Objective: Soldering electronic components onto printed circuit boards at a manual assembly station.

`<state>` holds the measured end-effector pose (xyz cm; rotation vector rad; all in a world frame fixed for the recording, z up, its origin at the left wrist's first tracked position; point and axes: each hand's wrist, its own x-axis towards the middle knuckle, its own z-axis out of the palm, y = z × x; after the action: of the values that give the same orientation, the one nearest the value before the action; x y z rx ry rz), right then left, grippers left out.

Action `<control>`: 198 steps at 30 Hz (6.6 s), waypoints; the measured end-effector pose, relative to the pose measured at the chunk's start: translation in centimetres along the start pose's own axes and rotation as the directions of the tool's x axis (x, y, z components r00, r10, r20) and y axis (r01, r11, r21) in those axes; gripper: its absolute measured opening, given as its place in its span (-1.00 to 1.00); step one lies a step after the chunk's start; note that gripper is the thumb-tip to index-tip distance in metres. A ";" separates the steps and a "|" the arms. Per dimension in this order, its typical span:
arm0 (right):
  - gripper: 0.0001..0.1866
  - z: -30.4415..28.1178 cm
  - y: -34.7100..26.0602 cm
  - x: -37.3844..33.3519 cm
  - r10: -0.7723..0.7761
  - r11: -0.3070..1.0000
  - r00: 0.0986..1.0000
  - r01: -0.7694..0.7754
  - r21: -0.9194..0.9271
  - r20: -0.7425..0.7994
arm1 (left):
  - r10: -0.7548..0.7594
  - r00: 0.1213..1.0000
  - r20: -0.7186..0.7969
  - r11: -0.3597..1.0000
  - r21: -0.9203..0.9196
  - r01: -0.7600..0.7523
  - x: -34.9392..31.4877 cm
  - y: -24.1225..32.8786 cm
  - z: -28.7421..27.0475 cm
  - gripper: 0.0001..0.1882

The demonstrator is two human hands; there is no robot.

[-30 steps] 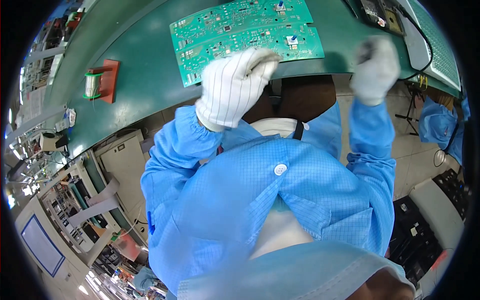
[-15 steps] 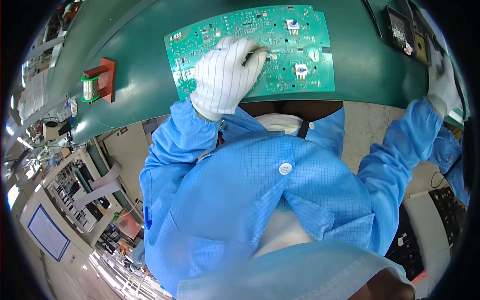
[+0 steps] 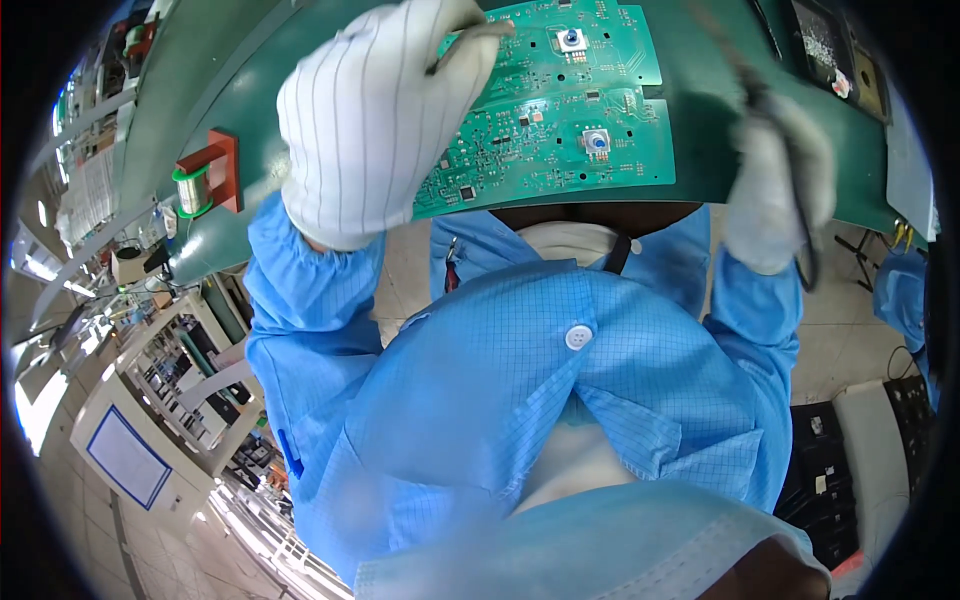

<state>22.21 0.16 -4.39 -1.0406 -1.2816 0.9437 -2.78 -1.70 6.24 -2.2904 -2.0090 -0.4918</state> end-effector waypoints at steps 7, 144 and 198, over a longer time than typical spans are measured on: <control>-0.76 1.1 -0.2 -1.3 -0.046 0.991 0.987 0.064 -0.117 0.153 | 0.268 0.963 0.000 0.952 0.153 -0.265 3.7 0.4 1.9 -0.86; -0.79 8.7 -3.2 -3.0 -0.493 0.484 0.696 0.718 -0.501 0.522 | 0.323 0.939 -0.116 0.936 -0.110 -0.335 -2.3 -5.4 7.1 -0.87; -0.78 -1.3 -0.7 -1.8 -0.058 0.954 0.970 0.124 -0.274 0.237 | 0.067 0.807 0.587 0.950 -0.285 0.128 2.2 -3.8 4.0 -0.24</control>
<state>23.36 -1.88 -4.23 -1.1064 -1.6816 0.8387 -5.42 1.98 2.43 -2.8927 -2.3712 -0.0854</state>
